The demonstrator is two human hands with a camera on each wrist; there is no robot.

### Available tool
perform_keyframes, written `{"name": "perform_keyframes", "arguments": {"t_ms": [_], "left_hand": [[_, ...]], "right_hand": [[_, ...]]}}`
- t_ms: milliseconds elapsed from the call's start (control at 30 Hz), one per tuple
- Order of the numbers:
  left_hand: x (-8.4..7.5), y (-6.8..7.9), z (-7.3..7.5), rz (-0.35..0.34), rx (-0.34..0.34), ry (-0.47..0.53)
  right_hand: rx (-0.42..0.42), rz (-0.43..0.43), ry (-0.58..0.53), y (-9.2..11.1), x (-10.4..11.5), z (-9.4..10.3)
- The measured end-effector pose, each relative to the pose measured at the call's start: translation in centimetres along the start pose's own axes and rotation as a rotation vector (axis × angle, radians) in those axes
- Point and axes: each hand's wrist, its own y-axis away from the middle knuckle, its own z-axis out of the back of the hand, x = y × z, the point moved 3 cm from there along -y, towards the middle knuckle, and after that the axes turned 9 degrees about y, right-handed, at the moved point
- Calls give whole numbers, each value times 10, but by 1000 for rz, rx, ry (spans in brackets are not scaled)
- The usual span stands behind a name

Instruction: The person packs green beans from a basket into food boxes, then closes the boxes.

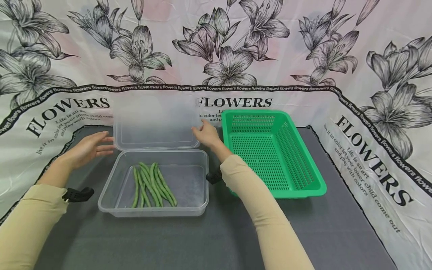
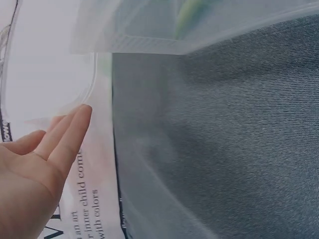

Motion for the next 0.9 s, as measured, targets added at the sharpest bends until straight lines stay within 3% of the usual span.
{"name": "perform_keyframes", "arguments": {"t_ms": [367,633,900], "left_hand": [[-19,6,-4,-58,-25,-88],[-31,6,-6,-128,-161,-140],[-37,6,-7,-173,-292,-95]], "right_hand": [[-186,72,66,0,4,14],[-257,192,111,7,10,25],[-241,267,91,12,11,32]]}}
